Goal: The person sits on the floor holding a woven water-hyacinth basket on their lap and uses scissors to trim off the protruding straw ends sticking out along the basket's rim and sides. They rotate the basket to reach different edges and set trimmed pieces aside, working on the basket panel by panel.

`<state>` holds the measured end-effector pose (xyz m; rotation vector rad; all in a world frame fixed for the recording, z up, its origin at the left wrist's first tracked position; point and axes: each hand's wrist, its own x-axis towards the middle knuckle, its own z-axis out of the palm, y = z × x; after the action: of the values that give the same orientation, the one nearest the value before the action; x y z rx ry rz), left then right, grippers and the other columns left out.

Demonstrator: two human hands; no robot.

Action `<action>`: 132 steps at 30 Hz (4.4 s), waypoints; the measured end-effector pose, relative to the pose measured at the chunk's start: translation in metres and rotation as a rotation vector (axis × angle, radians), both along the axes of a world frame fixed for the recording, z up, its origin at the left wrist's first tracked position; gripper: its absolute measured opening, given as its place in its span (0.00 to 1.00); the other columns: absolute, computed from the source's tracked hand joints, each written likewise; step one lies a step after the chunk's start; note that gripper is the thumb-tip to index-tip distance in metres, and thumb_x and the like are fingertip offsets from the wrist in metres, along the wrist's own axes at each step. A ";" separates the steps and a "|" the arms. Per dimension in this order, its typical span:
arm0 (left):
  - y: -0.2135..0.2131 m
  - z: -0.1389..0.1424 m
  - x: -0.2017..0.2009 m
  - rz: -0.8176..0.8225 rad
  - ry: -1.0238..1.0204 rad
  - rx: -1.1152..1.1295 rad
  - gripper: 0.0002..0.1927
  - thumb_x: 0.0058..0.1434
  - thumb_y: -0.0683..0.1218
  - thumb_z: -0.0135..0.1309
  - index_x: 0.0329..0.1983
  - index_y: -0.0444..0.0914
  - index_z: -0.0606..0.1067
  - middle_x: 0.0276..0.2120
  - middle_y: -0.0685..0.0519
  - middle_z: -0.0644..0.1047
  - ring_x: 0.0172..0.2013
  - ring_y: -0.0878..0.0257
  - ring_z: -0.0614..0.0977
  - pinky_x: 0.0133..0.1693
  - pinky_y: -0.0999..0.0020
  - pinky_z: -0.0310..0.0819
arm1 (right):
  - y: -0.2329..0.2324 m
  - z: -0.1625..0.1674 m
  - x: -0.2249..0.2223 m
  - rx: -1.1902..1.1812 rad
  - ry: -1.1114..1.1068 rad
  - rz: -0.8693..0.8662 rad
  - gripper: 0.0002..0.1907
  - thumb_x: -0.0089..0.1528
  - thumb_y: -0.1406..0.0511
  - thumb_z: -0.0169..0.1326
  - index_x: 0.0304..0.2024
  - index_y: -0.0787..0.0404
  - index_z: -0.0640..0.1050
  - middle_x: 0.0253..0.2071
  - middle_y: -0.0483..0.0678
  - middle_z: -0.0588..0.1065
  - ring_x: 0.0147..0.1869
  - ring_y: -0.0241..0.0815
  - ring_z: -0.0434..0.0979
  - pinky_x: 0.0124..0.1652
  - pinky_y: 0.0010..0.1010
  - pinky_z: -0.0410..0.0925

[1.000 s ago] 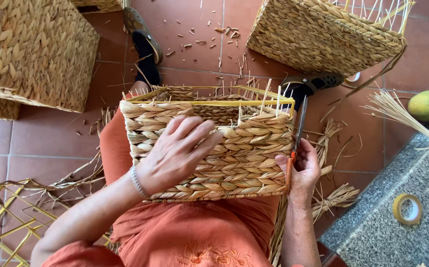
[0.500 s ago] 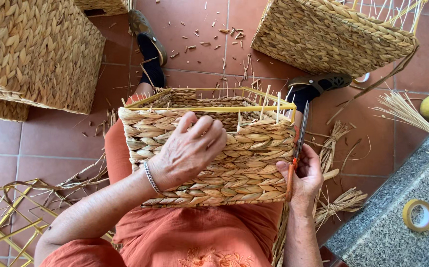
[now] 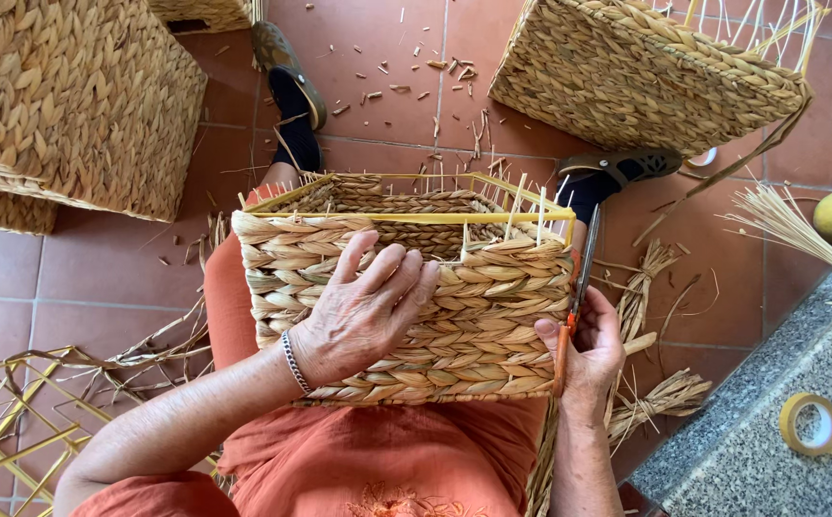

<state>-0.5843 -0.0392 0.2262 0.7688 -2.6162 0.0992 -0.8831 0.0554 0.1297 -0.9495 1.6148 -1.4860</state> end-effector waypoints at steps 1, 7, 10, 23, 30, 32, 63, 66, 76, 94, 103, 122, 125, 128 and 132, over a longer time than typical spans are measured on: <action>0.001 0.000 -0.001 0.009 0.005 -0.002 0.30 0.57 0.45 0.52 0.63 0.29 0.71 0.54 0.43 0.71 0.56 0.51 0.72 0.62 0.40 0.61 | 0.000 0.000 0.000 0.002 0.004 0.000 0.37 0.56 0.64 0.70 0.64 0.68 0.70 0.48 0.45 0.74 0.51 0.33 0.76 0.51 0.24 0.74; 0.002 0.001 -0.008 0.094 0.153 0.118 0.23 0.64 0.45 0.55 0.61 0.32 0.69 0.54 0.44 0.70 0.57 0.48 0.70 0.64 0.37 0.55 | 0.002 0.000 0.000 -0.001 -0.024 0.007 0.36 0.56 0.65 0.70 0.64 0.68 0.70 0.48 0.44 0.74 0.50 0.33 0.76 0.51 0.24 0.73; 0.002 -0.001 -0.012 0.103 0.119 0.135 0.27 0.60 0.44 0.55 0.63 0.32 0.69 0.55 0.45 0.70 0.57 0.49 0.70 0.64 0.38 0.54 | 0.002 -0.001 0.001 -0.008 -0.041 0.011 0.36 0.56 0.65 0.70 0.64 0.68 0.70 0.48 0.44 0.74 0.50 0.33 0.76 0.51 0.24 0.73; 0.001 0.009 -0.020 -0.019 -0.284 -0.084 0.34 0.57 0.50 0.50 0.64 0.27 0.71 0.51 0.44 0.71 0.55 0.53 0.72 0.63 0.39 0.59 | 0.003 -0.012 -0.003 -0.053 0.056 0.037 0.37 0.57 0.64 0.71 0.64 0.69 0.70 0.50 0.46 0.77 0.52 0.35 0.78 0.55 0.26 0.74; 0.009 0.016 -0.036 0.010 -0.445 -0.260 0.27 0.54 0.50 0.51 0.49 0.25 0.77 0.44 0.42 0.72 0.47 0.50 0.73 0.57 0.38 0.65 | 0.005 -0.010 -0.002 0.006 -0.008 0.013 0.38 0.55 0.63 0.71 0.63 0.68 0.70 0.49 0.45 0.76 0.51 0.33 0.77 0.51 0.25 0.74; 0.011 0.014 -0.040 0.033 -0.487 -0.261 0.25 0.55 0.50 0.50 0.47 0.24 0.77 0.43 0.42 0.72 0.45 0.50 0.72 0.56 0.38 0.66 | 0.005 -0.008 -0.002 0.016 0.037 0.022 0.38 0.55 0.63 0.71 0.64 0.68 0.70 0.49 0.45 0.75 0.51 0.33 0.76 0.51 0.24 0.74; -0.011 0.002 0.026 0.129 0.147 0.143 0.25 0.59 0.41 0.54 0.61 0.37 0.75 0.49 0.49 0.69 0.53 0.53 0.71 0.57 0.51 0.63 | -0.005 -0.025 -0.017 -0.075 0.043 0.017 0.39 0.59 0.60 0.71 0.66 0.70 0.70 0.55 0.47 0.75 0.57 0.35 0.76 0.59 0.27 0.71; -0.008 0.003 0.026 0.055 -0.001 0.044 0.28 0.57 0.45 0.52 0.61 0.30 0.75 0.53 0.45 0.69 0.55 0.53 0.71 0.58 0.51 0.63 | -0.004 -0.026 -0.018 -0.070 0.061 0.018 0.39 0.59 0.60 0.71 0.67 0.69 0.70 0.54 0.47 0.76 0.57 0.35 0.76 0.59 0.27 0.71; -0.015 0.000 0.028 -0.163 -0.063 0.022 0.26 0.51 0.48 0.53 0.50 0.26 0.78 0.57 0.40 0.69 0.55 0.49 0.72 0.57 0.50 0.67 | -0.001 -0.026 -0.018 -0.071 0.032 0.034 0.39 0.59 0.59 0.71 0.66 0.69 0.70 0.54 0.46 0.76 0.57 0.34 0.77 0.59 0.27 0.71; -0.071 0.029 0.080 0.120 -0.020 -0.018 0.21 0.56 0.45 0.56 0.54 0.38 0.74 0.58 0.49 0.70 0.59 0.53 0.69 0.61 0.42 0.61 | -0.015 -0.028 -0.015 -0.077 0.098 0.005 0.37 0.60 0.60 0.70 0.66 0.70 0.70 0.56 0.47 0.76 0.57 0.35 0.77 0.59 0.28 0.72; -0.076 0.030 0.091 0.123 -0.068 0.037 0.21 0.58 0.45 0.53 0.54 0.34 0.74 0.51 0.50 0.70 0.55 0.54 0.70 0.62 0.46 0.60 | -0.021 -0.035 -0.024 -0.055 0.093 -0.008 0.37 0.60 0.61 0.71 0.66 0.70 0.71 0.55 0.47 0.77 0.56 0.34 0.77 0.59 0.27 0.72; -0.042 -0.003 0.071 0.197 -0.296 -0.149 0.23 0.54 0.45 0.54 0.47 0.21 0.75 0.50 0.40 0.71 0.50 0.49 0.73 0.53 0.56 0.70 | -0.022 -0.034 -0.021 -0.085 0.048 0.021 0.38 0.59 0.61 0.71 0.66 0.69 0.71 0.58 0.48 0.76 0.61 0.36 0.77 0.62 0.30 0.72; -0.039 -0.004 0.064 0.227 -0.415 -0.205 0.23 0.52 0.45 0.54 0.44 0.20 0.75 0.48 0.39 0.71 0.48 0.49 0.74 0.51 0.56 0.71 | -0.021 -0.034 -0.020 -0.085 0.042 0.009 0.37 0.60 0.61 0.71 0.66 0.69 0.71 0.57 0.48 0.76 0.59 0.36 0.77 0.61 0.29 0.72; -0.040 0.001 0.065 0.251 -0.253 -0.081 0.19 0.55 0.44 0.54 0.44 0.24 0.76 0.45 0.42 0.71 0.46 0.50 0.74 0.50 0.57 0.72 | -0.021 -0.034 -0.018 -0.090 0.055 0.009 0.36 0.60 0.62 0.71 0.66 0.69 0.71 0.55 0.48 0.76 0.57 0.35 0.77 0.60 0.28 0.72; -0.059 0.006 0.084 0.226 0.206 0.241 0.13 0.55 0.37 0.56 0.45 0.35 0.78 0.40 0.47 0.73 0.44 0.52 0.76 0.45 0.59 0.74 | -0.021 -0.034 -0.016 -0.095 0.004 0.005 0.36 0.59 0.63 0.70 0.65 0.69 0.71 0.55 0.46 0.76 0.57 0.34 0.77 0.59 0.27 0.72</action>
<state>-0.5006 -0.0984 0.2322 1.0940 -2.3648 -0.2240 -0.8988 0.0340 0.0956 -1.0080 1.5553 -1.5700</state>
